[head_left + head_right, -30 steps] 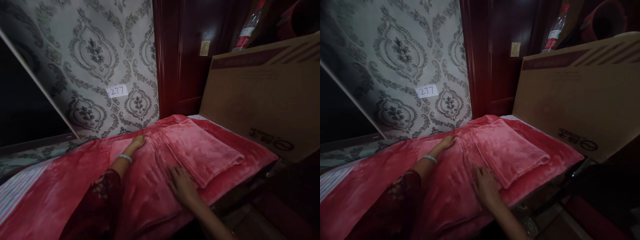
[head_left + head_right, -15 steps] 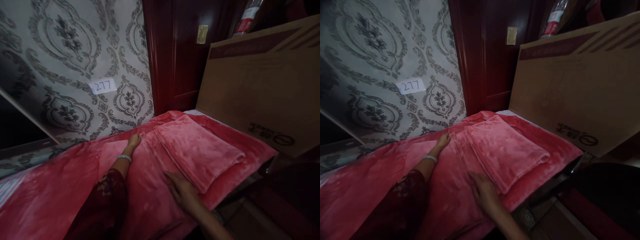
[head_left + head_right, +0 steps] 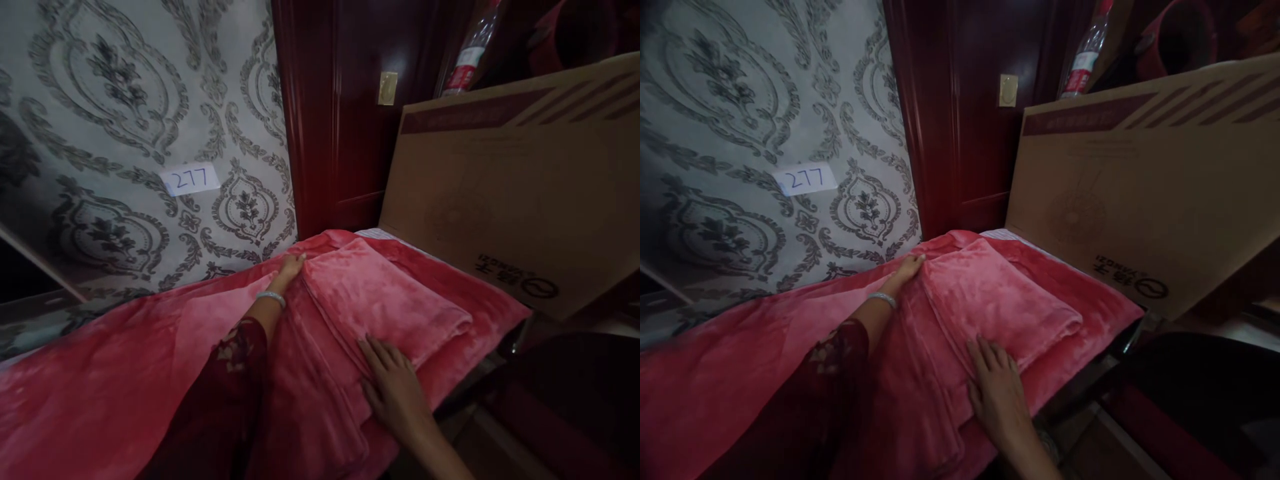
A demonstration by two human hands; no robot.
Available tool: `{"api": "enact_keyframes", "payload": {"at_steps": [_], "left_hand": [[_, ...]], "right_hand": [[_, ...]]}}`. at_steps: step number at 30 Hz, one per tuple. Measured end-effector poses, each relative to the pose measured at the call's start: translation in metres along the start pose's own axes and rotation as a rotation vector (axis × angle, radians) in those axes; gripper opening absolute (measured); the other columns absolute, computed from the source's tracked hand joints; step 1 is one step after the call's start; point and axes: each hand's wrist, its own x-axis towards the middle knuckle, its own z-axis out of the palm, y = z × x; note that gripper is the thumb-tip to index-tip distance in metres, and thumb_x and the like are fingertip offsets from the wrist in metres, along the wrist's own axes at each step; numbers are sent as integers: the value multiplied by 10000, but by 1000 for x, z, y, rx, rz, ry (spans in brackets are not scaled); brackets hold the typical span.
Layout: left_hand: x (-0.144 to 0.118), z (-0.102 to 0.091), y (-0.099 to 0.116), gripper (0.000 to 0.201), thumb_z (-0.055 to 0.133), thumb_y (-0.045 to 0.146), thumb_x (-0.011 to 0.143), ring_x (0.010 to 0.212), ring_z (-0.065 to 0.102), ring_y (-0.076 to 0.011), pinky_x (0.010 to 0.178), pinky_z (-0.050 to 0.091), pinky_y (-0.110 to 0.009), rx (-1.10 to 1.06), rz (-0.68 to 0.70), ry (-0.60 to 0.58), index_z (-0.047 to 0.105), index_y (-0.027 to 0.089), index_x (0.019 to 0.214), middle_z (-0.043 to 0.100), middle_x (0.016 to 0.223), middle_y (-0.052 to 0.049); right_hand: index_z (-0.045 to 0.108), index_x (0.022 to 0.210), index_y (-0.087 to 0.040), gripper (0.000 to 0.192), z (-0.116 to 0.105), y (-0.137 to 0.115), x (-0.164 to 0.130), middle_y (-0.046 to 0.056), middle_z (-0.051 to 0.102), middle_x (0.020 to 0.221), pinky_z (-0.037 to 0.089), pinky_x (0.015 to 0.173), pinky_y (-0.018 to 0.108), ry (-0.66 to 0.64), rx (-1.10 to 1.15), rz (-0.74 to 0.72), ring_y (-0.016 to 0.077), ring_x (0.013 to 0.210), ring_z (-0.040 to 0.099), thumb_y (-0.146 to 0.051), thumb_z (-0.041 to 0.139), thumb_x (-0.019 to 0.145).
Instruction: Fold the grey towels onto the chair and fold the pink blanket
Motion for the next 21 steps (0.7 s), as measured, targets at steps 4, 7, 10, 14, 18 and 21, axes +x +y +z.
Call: {"api": "enact_keyframes", "payload": {"at_steps": [4,7,10,14,18,21], "left_hand": [[6,16,1,361,638,400,944,1010,659,-205,865,580,-418,-4,-115,-36,622,161,1213,655,1188,-83],[5,16,0,384,632,394,947,1072,645,-225,904,571,-444,-19,-138,-32,607,167,1256,633,1252,-97],[2,12,0,387,632,396,946,1074,644,-229,904,572,-444,-25,-142,-55,608,168,1257,632,1257,-95],[-1,8,4,381,632,399,946,1061,648,-227,895,575,-437,5,-133,-85,614,166,1247,637,1243,-90],[-8,3,11,371,633,400,946,1034,656,-214,883,578,-433,97,-95,-102,618,161,1230,650,1214,-87],[-16,-2,25,312,623,311,941,1114,648,-256,962,537,-425,192,-29,-60,650,138,1199,671,1217,-129]], "right_hand": [[649,1365,-210,649,4,2,1,106,661,1347,514,948,470,-9,-1,38,297,1160,609,-13,443,783],[650,1369,-233,670,2,7,2,80,710,1259,518,960,442,42,83,45,264,1146,628,-14,414,781],[676,1338,-252,614,-1,8,1,79,707,1268,536,896,428,17,118,-6,268,1116,639,-55,444,804],[717,1258,-250,510,-10,3,2,85,721,1240,531,851,426,4,115,-86,279,1080,647,-86,474,841],[720,1190,-283,415,-22,-5,7,60,742,1169,532,818,416,8,153,-120,259,1032,662,-131,472,894],[734,1087,-308,323,-30,-9,9,46,749,1140,537,728,422,-32,155,-131,276,954,675,-187,532,865]]}}
